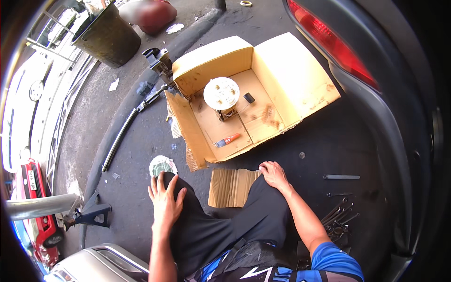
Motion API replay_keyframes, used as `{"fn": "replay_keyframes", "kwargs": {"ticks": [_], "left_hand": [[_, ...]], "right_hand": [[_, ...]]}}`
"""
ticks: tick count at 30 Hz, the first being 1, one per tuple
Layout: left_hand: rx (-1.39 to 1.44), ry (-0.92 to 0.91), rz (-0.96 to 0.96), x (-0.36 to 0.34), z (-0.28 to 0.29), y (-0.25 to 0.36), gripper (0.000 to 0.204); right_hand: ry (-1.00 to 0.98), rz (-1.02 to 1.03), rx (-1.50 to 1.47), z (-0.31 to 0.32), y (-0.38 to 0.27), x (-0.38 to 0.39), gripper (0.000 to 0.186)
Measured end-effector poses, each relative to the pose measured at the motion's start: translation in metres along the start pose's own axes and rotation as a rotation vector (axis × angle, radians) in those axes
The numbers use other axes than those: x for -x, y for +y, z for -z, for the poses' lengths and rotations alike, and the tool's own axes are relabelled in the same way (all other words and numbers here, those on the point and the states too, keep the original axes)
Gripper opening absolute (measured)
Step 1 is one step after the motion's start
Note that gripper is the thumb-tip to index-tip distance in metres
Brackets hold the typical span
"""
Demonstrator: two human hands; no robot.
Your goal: Repairing or inspecting a fuel pump assembly in an auto repair shop.
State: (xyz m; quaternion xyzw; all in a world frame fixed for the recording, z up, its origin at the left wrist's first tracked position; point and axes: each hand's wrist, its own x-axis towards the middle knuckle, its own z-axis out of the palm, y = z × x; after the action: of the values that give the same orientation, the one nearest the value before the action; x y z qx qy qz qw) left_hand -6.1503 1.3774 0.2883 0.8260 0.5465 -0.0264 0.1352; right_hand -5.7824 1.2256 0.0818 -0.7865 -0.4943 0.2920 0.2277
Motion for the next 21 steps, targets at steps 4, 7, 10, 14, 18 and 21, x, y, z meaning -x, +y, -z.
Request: {"fn": "replay_keyframes", "kwargs": {"ticks": [4, 7, 10, 14, 18, 21], "left_hand": [[0.238, -0.291, -0.283, -0.080, 0.062, 0.049, 0.055], [0.041, -0.319, -0.580, -0.156, 0.088, 0.101, 0.064], [-0.198, -0.294, -0.693, -0.234, 0.078, 0.138, 0.086], [-0.473, -0.229, -0.727, -0.313, 0.027, 0.173, 0.127], [-0.329, -0.228, -0.635, -0.346, -0.009, 0.170, 0.136], [-0.289, -0.231, -0.655, -0.354, -0.019, 0.161, 0.129]], "right_hand": [[-0.052, 0.049, 0.013, -0.004, 0.008, -0.012, 0.023], [0.012, -0.050, -0.047, -0.004, 0.022, -0.017, 0.025], [0.008, -0.086, -0.110, -0.009, 0.021, -0.020, 0.026], [-0.058, -0.101, -0.136, -0.010, 0.023, -0.030, 0.027], [-0.094, -0.074, -0.325, 0.000, 0.005, -0.028, 0.027], [-0.177, -0.161, -0.502, 0.009, -0.025, -0.030, 0.028]]}}
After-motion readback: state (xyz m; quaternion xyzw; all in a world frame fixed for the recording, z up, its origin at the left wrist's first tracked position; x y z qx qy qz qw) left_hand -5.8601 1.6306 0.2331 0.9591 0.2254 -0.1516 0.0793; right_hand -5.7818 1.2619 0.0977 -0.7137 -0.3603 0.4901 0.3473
